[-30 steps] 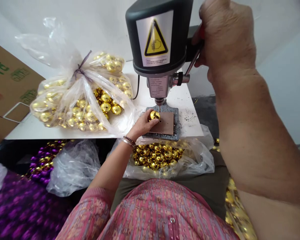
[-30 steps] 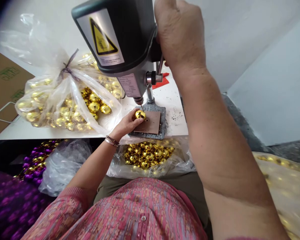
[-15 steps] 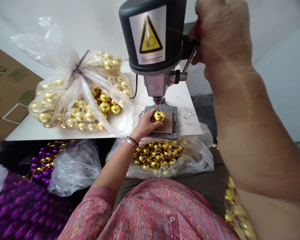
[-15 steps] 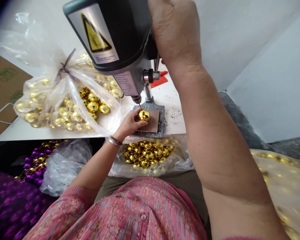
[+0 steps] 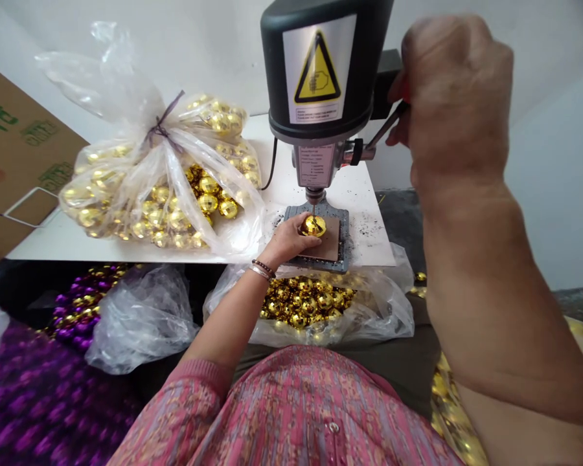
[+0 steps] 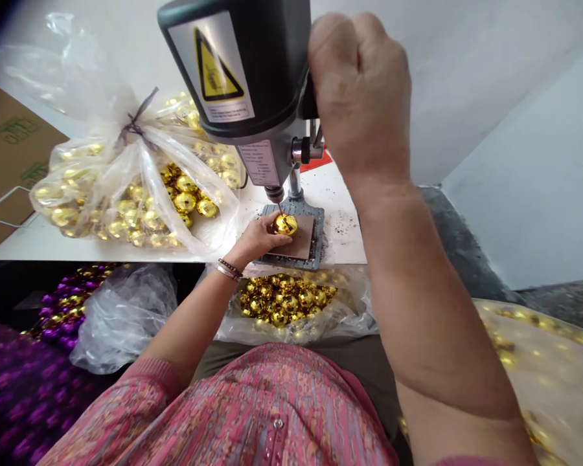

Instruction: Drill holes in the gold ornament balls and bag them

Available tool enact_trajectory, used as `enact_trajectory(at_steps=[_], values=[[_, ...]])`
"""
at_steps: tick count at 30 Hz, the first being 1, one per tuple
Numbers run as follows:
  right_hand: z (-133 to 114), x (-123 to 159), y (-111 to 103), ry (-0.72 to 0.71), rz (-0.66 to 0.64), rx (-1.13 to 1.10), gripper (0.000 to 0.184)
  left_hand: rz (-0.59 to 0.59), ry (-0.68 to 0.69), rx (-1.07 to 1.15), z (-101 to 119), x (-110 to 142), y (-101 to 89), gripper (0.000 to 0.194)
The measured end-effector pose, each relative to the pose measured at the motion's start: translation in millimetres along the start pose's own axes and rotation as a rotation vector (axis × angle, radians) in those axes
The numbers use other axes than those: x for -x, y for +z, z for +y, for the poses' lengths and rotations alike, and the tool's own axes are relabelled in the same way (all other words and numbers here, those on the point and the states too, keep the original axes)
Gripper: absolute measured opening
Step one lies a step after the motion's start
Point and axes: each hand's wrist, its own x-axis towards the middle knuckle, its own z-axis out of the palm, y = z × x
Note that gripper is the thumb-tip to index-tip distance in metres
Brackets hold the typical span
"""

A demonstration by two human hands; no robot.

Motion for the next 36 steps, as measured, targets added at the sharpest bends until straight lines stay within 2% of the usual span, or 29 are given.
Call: enact_trajectory(at_steps=[3,6,9,14,22,28,32,36], values=[[2.5,31.8,-2.6,-0.086,0.024,0.061,0.029,0.011,-0.002,-0.007,-1.0,0.8,0.7,0.058],[9.6,62.5,-6.1,-0.177,0.059,0.157,0.024,0.021,0.003,-0.003,-2.3,0.6,0.8,0.063],[17.3,80.8,-7.3,-0.213,0.076,0.19,0.019,0.031,0.002,-0.007,-4.2,-0.1,1.1,0.069],[29.3,88.6,-3.6,-0.292,0.143,0.242,0.018,0.019,-0.025,-0.096,-4.8,0.6,2.1,0.073],[53.3,103.8,2.0,-0.265,0.186,0.315,0.023,0.026,0.003,-0.17,-2.6,3.6,6.4,0.062],[62.8,109.1,8.2,-0.339,0.278,0.299,0.027,0.036,0.014,-0.195,-1.5,3.7,6.7,0.058],[72.9,113.8,12.0,-0.437,0.298,0.248,0.022,0.012,0.028,-0.17,-1.2,4.9,6.2,0.051],[80.4,120.6,15.1,-0.469,0.302,0.242,0.027,0.013,0.028,-0.152,-1.2,6.4,6.1,0.046]])
